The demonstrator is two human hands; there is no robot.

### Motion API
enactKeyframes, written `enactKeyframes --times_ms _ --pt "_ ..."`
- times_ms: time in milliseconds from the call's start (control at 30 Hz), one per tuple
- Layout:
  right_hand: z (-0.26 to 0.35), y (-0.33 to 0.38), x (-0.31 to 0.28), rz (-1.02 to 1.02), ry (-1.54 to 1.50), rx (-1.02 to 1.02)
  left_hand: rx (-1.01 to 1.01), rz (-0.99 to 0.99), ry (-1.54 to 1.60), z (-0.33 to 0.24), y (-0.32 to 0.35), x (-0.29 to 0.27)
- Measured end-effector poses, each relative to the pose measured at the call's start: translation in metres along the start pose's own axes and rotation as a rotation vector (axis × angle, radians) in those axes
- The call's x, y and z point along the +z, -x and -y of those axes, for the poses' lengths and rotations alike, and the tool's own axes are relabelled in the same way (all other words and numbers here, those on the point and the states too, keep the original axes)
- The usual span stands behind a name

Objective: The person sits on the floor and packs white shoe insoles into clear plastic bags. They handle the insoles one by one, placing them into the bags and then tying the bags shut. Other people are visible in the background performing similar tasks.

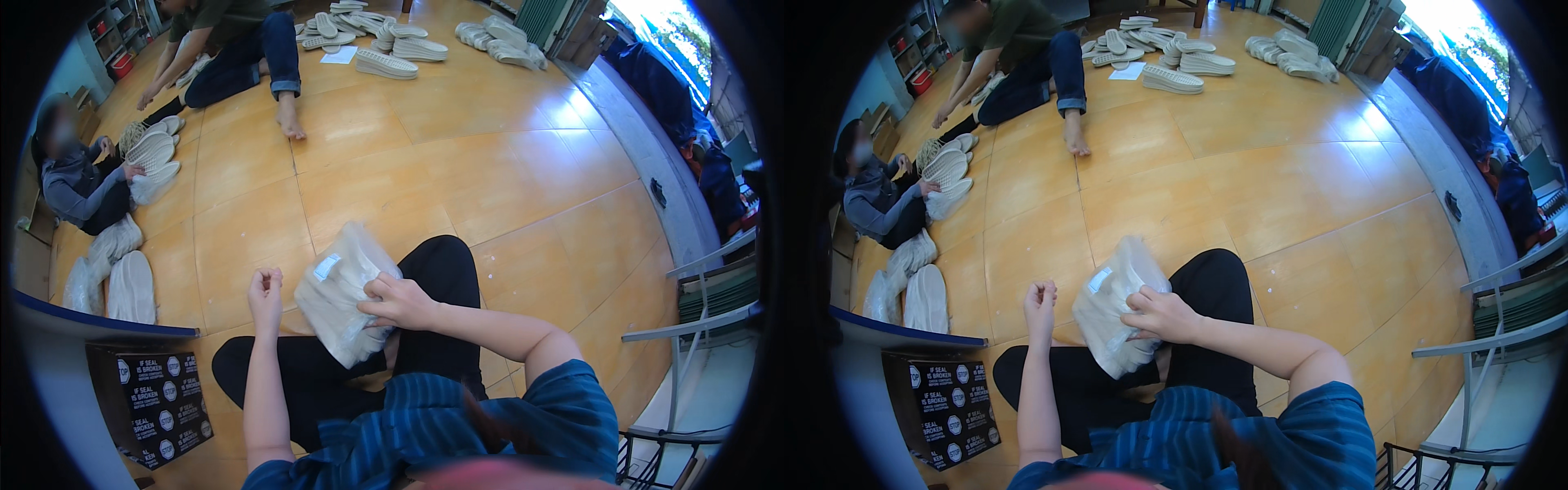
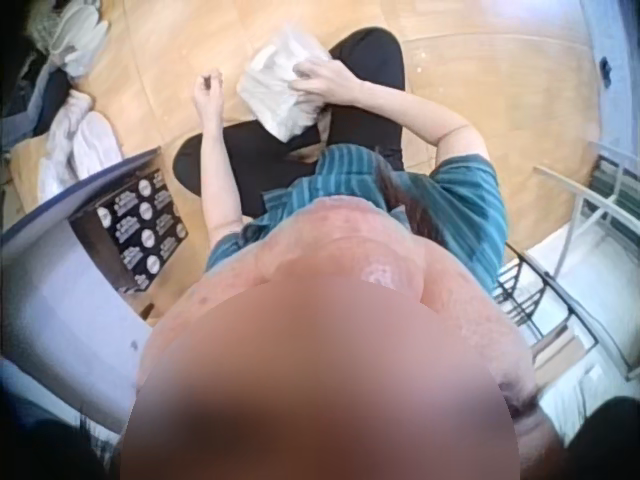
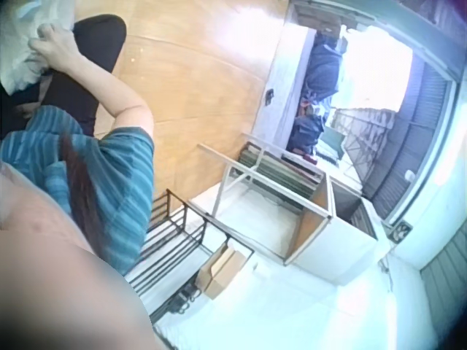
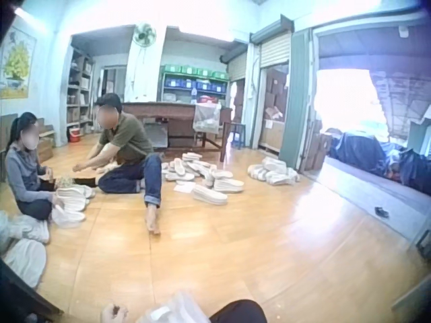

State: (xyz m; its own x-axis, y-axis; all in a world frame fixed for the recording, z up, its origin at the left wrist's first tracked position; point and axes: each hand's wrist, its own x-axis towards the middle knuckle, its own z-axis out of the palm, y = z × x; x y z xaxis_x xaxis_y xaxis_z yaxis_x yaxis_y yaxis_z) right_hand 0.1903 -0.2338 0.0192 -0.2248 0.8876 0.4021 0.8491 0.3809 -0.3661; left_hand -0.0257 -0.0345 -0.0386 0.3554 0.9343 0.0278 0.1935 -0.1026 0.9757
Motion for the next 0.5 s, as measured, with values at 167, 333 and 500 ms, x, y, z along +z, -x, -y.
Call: enactKeyframes --times_ms 167,333,500 --pt "-0.048 -0.025 -0.009 -0.181 -0.092 0.204 0.069 -0.001 -0.179 0.027 0.007 -0.006" --pt "-0.113 -0.044 -0.070 -0.551 -0.217 0.574 0.038 -0.010 -0.151 0.040 -0.003 -0.018" --pt "-0.133 0.029 -0.145 -0.720 0.086 0.672 0.044 0.047 -0.209 0.041 0.001 -0.012"
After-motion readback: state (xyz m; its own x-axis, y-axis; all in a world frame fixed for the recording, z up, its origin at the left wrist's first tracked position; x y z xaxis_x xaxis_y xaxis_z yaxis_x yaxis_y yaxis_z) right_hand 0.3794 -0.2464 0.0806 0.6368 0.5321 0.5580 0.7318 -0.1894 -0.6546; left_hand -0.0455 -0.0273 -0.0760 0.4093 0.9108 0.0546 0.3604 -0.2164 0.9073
